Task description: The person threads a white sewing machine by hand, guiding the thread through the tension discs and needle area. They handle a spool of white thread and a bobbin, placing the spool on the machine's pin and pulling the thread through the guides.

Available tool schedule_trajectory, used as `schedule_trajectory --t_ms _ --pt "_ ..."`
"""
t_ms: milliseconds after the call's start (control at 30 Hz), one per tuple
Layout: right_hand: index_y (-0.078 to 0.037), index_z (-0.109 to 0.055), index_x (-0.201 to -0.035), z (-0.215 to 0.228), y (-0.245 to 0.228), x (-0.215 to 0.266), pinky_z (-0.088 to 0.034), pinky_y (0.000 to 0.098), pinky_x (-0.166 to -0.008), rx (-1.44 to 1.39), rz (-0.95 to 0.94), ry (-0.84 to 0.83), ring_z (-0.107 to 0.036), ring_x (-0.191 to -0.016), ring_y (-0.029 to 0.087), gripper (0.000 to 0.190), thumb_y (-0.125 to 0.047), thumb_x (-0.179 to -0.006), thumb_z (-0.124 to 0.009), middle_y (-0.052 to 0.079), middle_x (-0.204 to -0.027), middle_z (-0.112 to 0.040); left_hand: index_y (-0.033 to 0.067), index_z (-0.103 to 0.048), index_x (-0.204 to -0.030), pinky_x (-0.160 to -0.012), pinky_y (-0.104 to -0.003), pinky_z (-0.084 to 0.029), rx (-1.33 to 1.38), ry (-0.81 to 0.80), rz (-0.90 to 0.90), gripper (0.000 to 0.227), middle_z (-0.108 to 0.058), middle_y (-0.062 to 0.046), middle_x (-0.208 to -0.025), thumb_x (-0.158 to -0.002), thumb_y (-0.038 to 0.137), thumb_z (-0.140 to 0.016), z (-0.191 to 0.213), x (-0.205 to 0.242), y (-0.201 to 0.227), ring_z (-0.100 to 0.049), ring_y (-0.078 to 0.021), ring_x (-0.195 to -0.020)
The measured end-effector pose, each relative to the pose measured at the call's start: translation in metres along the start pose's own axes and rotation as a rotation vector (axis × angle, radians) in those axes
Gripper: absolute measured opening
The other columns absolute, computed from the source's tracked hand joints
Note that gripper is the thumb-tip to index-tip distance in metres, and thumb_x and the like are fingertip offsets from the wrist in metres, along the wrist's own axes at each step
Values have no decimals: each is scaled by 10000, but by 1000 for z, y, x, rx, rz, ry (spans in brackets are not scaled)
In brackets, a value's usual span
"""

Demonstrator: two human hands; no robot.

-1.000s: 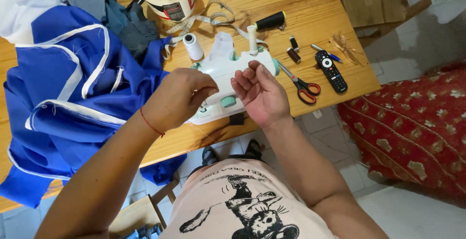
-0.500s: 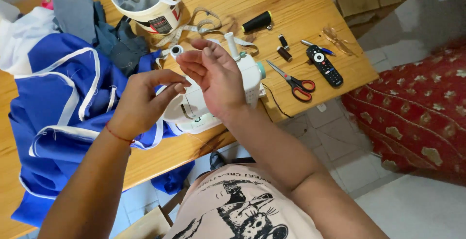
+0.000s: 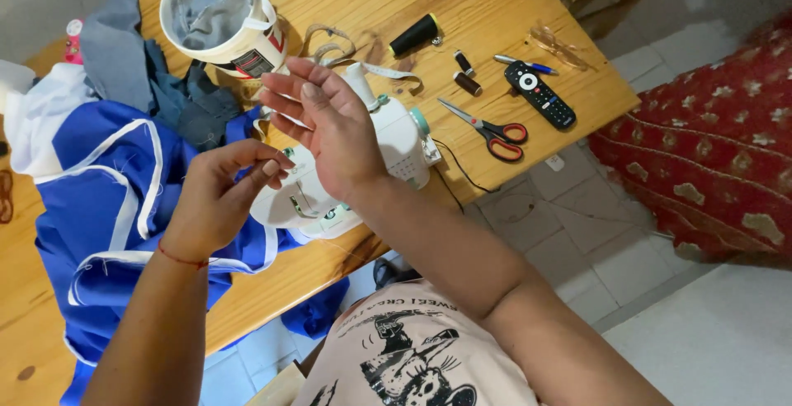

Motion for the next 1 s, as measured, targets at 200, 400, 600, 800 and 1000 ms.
schedule_trajectory --t_ms 200,400,600,800,1000 --pt "-75 -473 -1487 6 3 21 -448 420 -1121 19 -48 24 -641 -1288 316 358 -163 -1140 -466 191 -1367 -662 58 -783 -1035 -886 -378 -524 48 31 8 171 -744 -115 -751 -997 19 -620 -8 -1 28 -673 -194 -811" --pt "-31 -426 -1527 20 9 46 -378 485 -1187 -16 -112 16 -589 -1330 347 448 -75 -1083 -380 256 -1447 -573 83 -771 -1098 -844 -399 -563 52 15 60 195 -776 -128 -846 -998 82 -604 -22 -20 39 -739 -233 -878" --pt "-105 -467 -1481 86 76 53 -350 457 -1196 95 -207 20 -586 -1323 310 396 -148 -1097 -383 185 -1375 -606 98 -760 -1170 -892 -523 -543 -182 -81 131 271 -778 -178 -980 -998 206 -581 -35 -50 36 -727 -426 -976" --pt "-101 -564 -1356 75 85 56 -469 505 -1107 -173 -262 100 -707 -1034 255 328 -53 -1044 -478 141 -1096 -700 224 -775 -1127 -879 -504 -570 -514 -92 138 258 -784 -70 -921 -947 262 -594 -62 -102 -30 -715 -409 -993" --pt "-99 -591 -1252 70 42 40 -612 472 -957 -140 -327 187 -762 -1023 288 215 -146 -1077 -476 147 -1077 -763 236 -757 -1165 -915 -541 -539 -395 -74 114 280 -772 -73 -1032 -991 307 -549 -52 -104 -33 -689 -400 -1061"
Point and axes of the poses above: each hand's wrist, its own x-axis away from the middle knuckle, its own z-axis out of the back of the hand, y = z × x, the point moved 5 cm from there along -x, towards the middle knuckle
